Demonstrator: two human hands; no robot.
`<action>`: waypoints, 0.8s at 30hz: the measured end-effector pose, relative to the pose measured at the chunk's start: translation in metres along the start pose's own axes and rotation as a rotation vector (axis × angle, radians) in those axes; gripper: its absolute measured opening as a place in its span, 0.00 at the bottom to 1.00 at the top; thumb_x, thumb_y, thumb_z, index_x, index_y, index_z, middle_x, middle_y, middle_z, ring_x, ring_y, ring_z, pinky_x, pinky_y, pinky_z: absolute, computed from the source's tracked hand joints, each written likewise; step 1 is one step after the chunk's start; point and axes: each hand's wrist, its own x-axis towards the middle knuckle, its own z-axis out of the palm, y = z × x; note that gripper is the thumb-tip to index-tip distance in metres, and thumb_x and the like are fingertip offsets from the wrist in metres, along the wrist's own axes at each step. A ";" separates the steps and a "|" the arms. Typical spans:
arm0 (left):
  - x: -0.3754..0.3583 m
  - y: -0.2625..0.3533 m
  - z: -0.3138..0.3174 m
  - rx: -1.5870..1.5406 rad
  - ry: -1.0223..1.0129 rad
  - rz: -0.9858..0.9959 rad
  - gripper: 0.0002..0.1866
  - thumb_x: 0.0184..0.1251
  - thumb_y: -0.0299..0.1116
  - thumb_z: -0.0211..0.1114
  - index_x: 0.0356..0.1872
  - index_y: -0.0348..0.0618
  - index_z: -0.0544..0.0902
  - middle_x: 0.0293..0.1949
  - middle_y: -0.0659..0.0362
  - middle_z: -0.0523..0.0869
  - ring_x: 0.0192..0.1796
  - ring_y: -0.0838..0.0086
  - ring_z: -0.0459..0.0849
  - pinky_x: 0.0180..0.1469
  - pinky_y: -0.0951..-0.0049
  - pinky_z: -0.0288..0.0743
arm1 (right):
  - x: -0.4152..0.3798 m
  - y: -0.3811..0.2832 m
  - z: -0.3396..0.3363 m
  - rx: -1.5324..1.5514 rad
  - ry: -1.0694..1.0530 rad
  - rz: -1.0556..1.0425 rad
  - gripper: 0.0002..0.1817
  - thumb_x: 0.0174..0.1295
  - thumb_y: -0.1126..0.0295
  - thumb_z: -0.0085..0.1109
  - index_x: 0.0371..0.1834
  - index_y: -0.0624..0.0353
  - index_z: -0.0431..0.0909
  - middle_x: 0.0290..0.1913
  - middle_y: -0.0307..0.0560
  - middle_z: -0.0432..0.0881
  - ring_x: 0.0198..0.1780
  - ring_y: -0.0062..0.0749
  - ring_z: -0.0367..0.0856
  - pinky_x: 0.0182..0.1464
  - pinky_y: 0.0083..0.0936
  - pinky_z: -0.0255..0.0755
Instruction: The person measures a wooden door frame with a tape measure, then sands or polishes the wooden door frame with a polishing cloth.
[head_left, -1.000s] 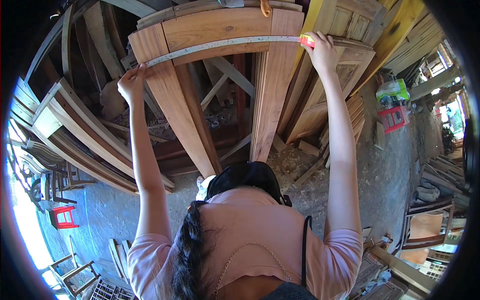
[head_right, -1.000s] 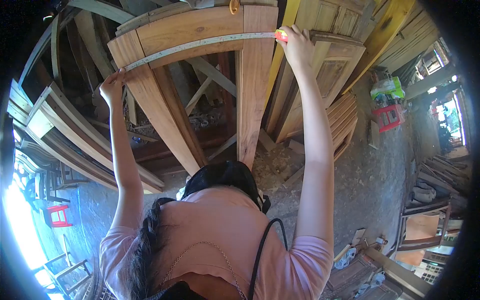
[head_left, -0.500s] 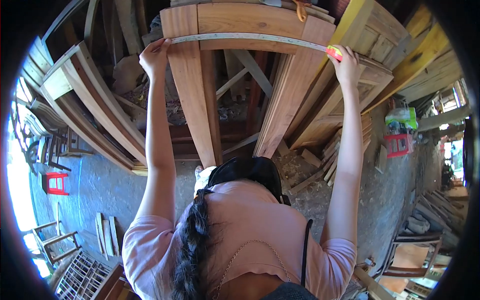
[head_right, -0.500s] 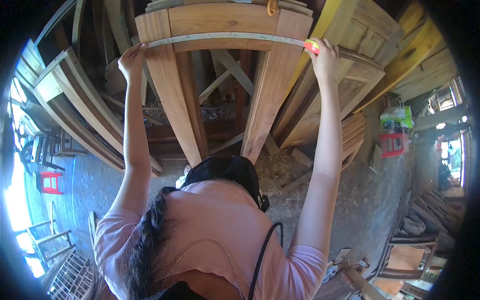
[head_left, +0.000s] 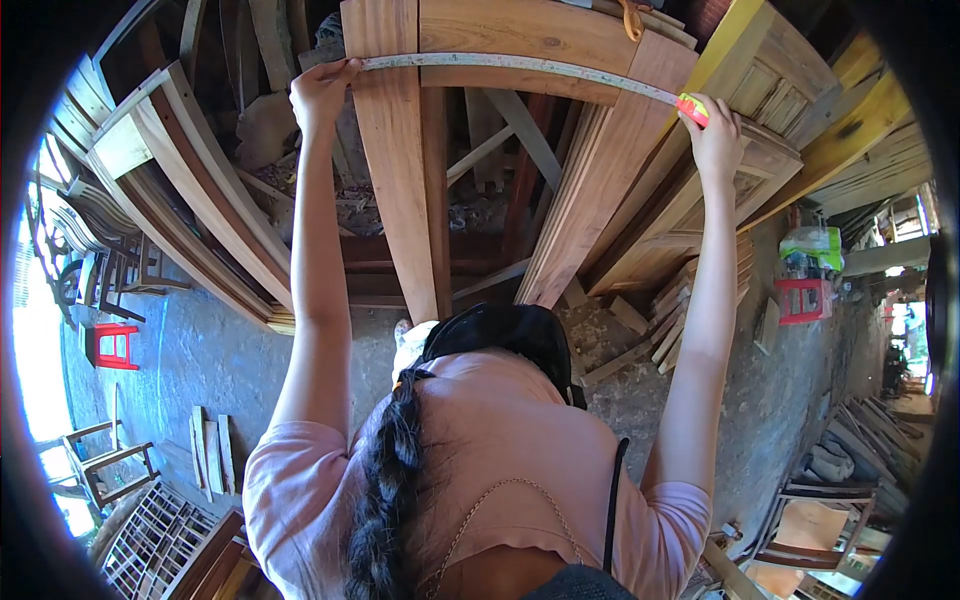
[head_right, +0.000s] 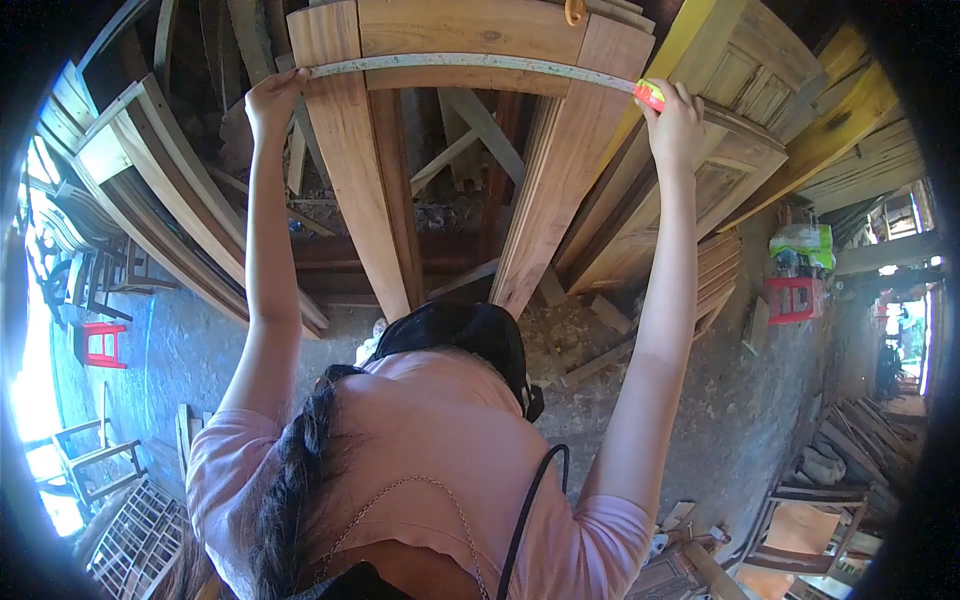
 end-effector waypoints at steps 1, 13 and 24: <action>0.003 -0.002 0.000 0.001 -0.011 0.002 0.20 0.48 0.49 0.76 0.38 0.48 0.89 0.32 0.62 0.89 0.37 0.76 0.85 0.44 0.72 0.77 | 0.000 -0.001 0.000 -0.005 0.008 0.000 0.18 0.52 0.59 0.68 0.48 0.41 0.79 0.43 0.37 0.79 0.46 0.44 0.76 0.44 0.37 0.76; 0.000 0.002 -0.002 -0.053 -0.040 0.011 0.19 0.49 0.47 0.76 0.38 0.45 0.89 0.33 0.61 0.89 0.37 0.77 0.85 0.45 0.73 0.77 | -0.001 0.001 0.002 -0.017 0.006 -0.006 0.18 0.54 0.57 0.66 0.49 0.40 0.78 0.44 0.35 0.78 0.47 0.43 0.76 0.43 0.36 0.77; -0.002 0.002 -0.002 -0.102 -0.035 0.028 0.20 0.49 0.45 0.77 0.39 0.42 0.88 0.32 0.59 0.89 0.36 0.77 0.86 0.43 0.75 0.77 | -0.002 0.002 0.004 -0.005 0.029 -0.025 0.17 0.54 0.58 0.66 0.48 0.41 0.78 0.43 0.36 0.78 0.47 0.43 0.76 0.43 0.37 0.77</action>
